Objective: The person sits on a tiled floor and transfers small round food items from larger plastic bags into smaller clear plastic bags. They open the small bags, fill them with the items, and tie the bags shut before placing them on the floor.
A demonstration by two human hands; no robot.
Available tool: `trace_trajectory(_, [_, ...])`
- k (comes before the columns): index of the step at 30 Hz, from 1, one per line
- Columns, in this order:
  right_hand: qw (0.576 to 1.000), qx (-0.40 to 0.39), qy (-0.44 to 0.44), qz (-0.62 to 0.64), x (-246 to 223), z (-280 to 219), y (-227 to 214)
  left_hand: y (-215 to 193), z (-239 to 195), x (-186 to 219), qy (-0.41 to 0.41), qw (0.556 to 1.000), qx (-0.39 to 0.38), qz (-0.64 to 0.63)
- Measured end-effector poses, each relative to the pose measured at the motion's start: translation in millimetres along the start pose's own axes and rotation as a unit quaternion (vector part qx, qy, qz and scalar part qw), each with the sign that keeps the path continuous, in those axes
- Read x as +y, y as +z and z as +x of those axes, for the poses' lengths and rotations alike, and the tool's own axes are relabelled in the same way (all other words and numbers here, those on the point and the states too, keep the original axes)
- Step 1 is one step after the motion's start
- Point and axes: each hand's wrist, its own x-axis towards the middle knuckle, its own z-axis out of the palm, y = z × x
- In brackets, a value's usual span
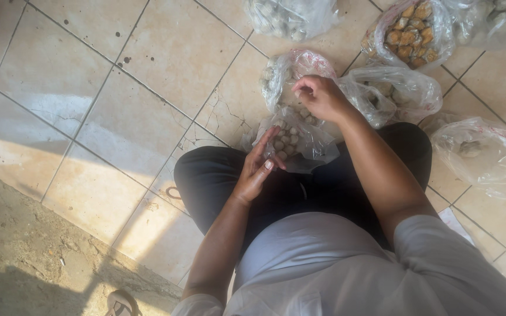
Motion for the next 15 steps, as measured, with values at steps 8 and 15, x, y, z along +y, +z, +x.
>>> trace_trajectory(8, [0.981, 0.117, -0.074, -0.137, 30.3, 93.5, 51.3, -3.1, 7.9, 0.2, -0.016, 1.0, -0.015, -0.02])
trace_trajectory(15, [0.933, 0.172, -0.125, -0.289, 36.8, 136.0, 51.9, -5.3, 14.9, 1.9, -0.032, 0.999, -0.017, -0.027])
